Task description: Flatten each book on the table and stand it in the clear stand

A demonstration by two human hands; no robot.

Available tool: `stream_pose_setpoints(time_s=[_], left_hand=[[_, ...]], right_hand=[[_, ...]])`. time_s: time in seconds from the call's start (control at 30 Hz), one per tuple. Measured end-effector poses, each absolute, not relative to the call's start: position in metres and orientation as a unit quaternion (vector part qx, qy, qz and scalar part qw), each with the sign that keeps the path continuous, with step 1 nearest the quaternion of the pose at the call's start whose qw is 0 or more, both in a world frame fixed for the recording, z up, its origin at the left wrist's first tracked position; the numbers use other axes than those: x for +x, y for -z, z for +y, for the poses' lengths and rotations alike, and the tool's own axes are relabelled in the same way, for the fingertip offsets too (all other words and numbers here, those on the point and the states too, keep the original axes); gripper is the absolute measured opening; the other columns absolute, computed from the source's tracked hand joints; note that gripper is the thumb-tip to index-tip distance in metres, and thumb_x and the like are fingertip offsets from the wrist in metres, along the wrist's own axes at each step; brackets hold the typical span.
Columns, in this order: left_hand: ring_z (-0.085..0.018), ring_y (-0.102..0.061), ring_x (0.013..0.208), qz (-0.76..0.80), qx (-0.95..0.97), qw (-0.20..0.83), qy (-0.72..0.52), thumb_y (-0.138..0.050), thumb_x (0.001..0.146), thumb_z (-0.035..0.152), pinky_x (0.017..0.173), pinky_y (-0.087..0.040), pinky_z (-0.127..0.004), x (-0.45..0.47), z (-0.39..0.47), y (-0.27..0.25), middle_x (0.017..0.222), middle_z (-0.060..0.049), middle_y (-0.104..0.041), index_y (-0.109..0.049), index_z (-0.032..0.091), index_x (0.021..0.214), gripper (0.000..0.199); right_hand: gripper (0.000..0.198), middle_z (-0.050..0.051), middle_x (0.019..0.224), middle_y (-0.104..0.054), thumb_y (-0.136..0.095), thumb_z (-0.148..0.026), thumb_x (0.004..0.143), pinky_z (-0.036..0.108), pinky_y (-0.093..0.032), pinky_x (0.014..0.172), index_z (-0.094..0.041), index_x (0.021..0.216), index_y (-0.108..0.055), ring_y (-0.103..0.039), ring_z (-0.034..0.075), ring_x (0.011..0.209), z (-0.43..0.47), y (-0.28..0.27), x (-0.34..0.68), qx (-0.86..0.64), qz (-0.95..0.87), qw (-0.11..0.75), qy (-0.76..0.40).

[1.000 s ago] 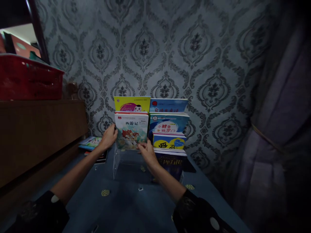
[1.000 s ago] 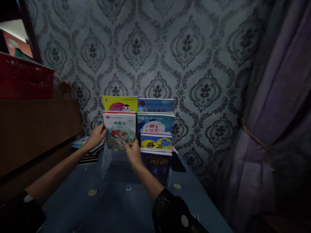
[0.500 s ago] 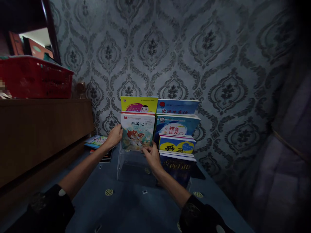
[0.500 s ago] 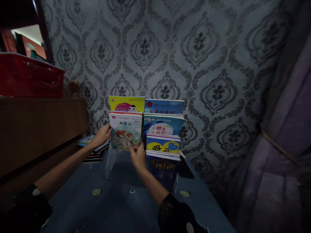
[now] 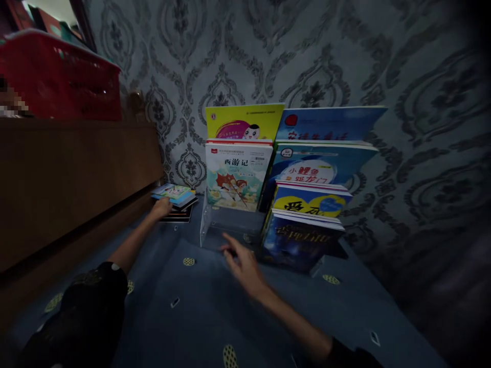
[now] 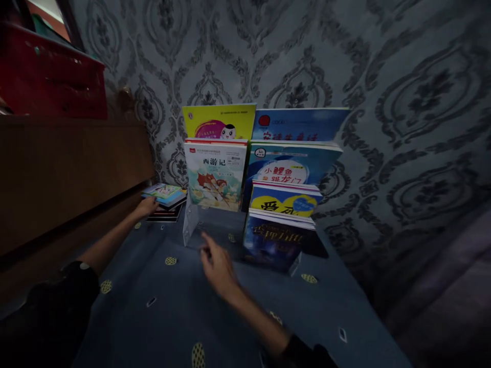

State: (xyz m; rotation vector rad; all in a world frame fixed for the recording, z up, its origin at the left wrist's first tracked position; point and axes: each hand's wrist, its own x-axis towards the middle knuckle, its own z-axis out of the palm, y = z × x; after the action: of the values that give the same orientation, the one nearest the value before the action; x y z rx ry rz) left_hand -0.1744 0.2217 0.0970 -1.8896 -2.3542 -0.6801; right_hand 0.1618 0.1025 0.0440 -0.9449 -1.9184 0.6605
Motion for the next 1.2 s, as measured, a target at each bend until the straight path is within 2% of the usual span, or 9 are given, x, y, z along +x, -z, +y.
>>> stream_pose_setpoints(time_s=[0.1, 0.3, 0.43, 0.5, 0.67, 0.87, 1.0, 1.13, 1.2], left_hand=[[-0.024, -0.064, 0.109, -0.798, -0.578, 0.031, 0.169, -0.063, 0.097, 0.037, 0.091, -0.057, -0.045, -0.187, 0.236, -0.070, 0.128, -0.010, -0.061, -0.059, 0.017, 0.128, 0.037], [-0.026, -0.061, 0.116, -0.802, -0.581, 0.062, 0.123, -0.063, 0.097, 0.038, 0.097, -0.053, -0.050, -0.190, 0.290, -0.051, 0.134, -0.011, -0.058, -0.058, 0.017, 0.131, 0.040], [-0.037, -0.040, 0.143, -0.795, -0.598, 0.054, 0.092, -0.047, 0.101, 0.036, 0.108, -0.041, -0.058, -0.191, 0.327, -0.048, 0.153, -0.019, -0.045, -0.051, 0.017, 0.140, 0.044], [-0.039, -0.033, 0.147, -0.793, -0.603, 0.043, 0.073, -0.039, 0.101, 0.037, 0.108, -0.038, -0.062, -0.194, 0.342, -0.047, 0.157, -0.023, -0.039, -0.049, 0.016, 0.143, 0.048], [-0.041, -0.043, 0.141, -0.791, -0.610, 0.022, 0.028, -0.033, 0.099, 0.048, 0.105, -0.037, -0.066, -0.206, 0.353, -0.050, 0.154, -0.024, -0.045, -0.052, 0.016, 0.141, 0.056], [-0.039, -0.051, 0.133, -0.778, -0.627, 0.045, -0.007, -0.027, 0.101, 0.051, 0.102, -0.040, -0.066, -0.212, 0.316, -0.053, 0.147, -0.023, -0.053, -0.055, 0.016, 0.135, 0.057], [-0.038, -0.050, 0.133, -0.753, -0.652, 0.082, -0.031, -0.034, 0.101, 0.053, 0.105, -0.036, -0.067, -0.208, 0.278, -0.052, 0.146, -0.021, -0.054, -0.051, 0.018, 0.139, 0.055], [-0.037, -0.046, 0.136, -0.734, -0.667, 0.119, -0.051, -0.052, 0.097, 0.041, 0.107, -0.038, -0.059, -0.204, 0.257, -0.055, 0.147, -0.022, -0.049, -0.046, 0.019, 0.142, 0.051], [-0.037, -0.047, 0.135, -0.735, -0.663, 0.130, -0.054, -0.051, 0.096, 0.029, 0.104, -0.043, -0.055, -0.201, 0.255, -0.057, 0.145, -0.024, -0.050, -0.047, 0.016, 0.140, 0.046]], right_hand=[[0.044, 0.007, 0.102, -0.078, -0.048, -0.031, 0.092, 0.044, -0.058, 0.089, -0.022, 0.131, -0.064, -0.073, 0.025, 0.093, 0.087, -0.010, 0.157, -0.376, -0.782, 0.385, -0.313], [0.040, 0.006, 0.105, -0.078, -0.050, -0.034, 0.094, 0.045, -0.057, 0.094, -0.025, 0.130, -0.065, -0.073, 0.026, 0.100, 0.084, 0.022, 0.156, -0.404, -0.750, 0.382, -0.358], [0.039, 0.007, 0.109, -0.077, -0.048, -0.032, 0.095, 0.042, -0.056, 0.097, -0.026, 0.130, -0.065, -0.072, 0.025, 0.104, 0.086, 0.022, 0.158, -0.392, -0.759, 0.366, -0.370], [0.039, 0.007, 0.109, -0.077, -0.048, -0.031, 0.095, 0.041, -0.056, 0.098, -0.027, 0.129, -0.066, -0.072, 0.024, 0.104, 0.086, 0.021, 0.159, -0.391, -0.758, 0.365, -0.375], [0.037, 0.008, 0.114, -0.076, -0.047, -0.030, 0.096, 0.040, -0.057, 0.096, -0.027, 0.128, -0.066, -0.072, 0.025, 0.106, 0.088, 0.024, 0.159, -0.380, -0.760, 0.367, -0.380], [0.035, 0.009, 0.111, -0.076, -0.045, -0.027, 0.097, 0.040, -0.057, 0.096, -0.023, 0.123, -0.068, -0.072, 0.024, 0.104, 0.088, 0.021, 0.158, -0.372, -0.774, 0.357, -0.367], [0.034, 0.010, 0.117, -0.075, -0.046, -0.026, 0.097, 0.041, -0.054, 0.100, -0.022, 0.123, -0.067, -0.070, 0.024, 0.110, 0.086, 0.020, 0.157, -0.374, -0.783, 0.344, -0.358], [0.032, 0.010, 0.118, -0.074, -0.047, -0.025, 0.097, 0.044, -0.054, 0.101, -0.022, 0.121, -0.067, -0.069, 0.025, 0.111, 0.086, 0.021, 0.157, -0.369, -0.791, 0.343, -0.347], [0.032, 0.010, 0.114, -0.075, -0.046, -0.023, 0.096, 0.043, -0.055, 0.098, -0.022, 0.119, -0.068, -0.070, 0.025, 0.107, 0.087, 0.020, 0.156, -0.361, -0.794, 0.342, -0.349]])
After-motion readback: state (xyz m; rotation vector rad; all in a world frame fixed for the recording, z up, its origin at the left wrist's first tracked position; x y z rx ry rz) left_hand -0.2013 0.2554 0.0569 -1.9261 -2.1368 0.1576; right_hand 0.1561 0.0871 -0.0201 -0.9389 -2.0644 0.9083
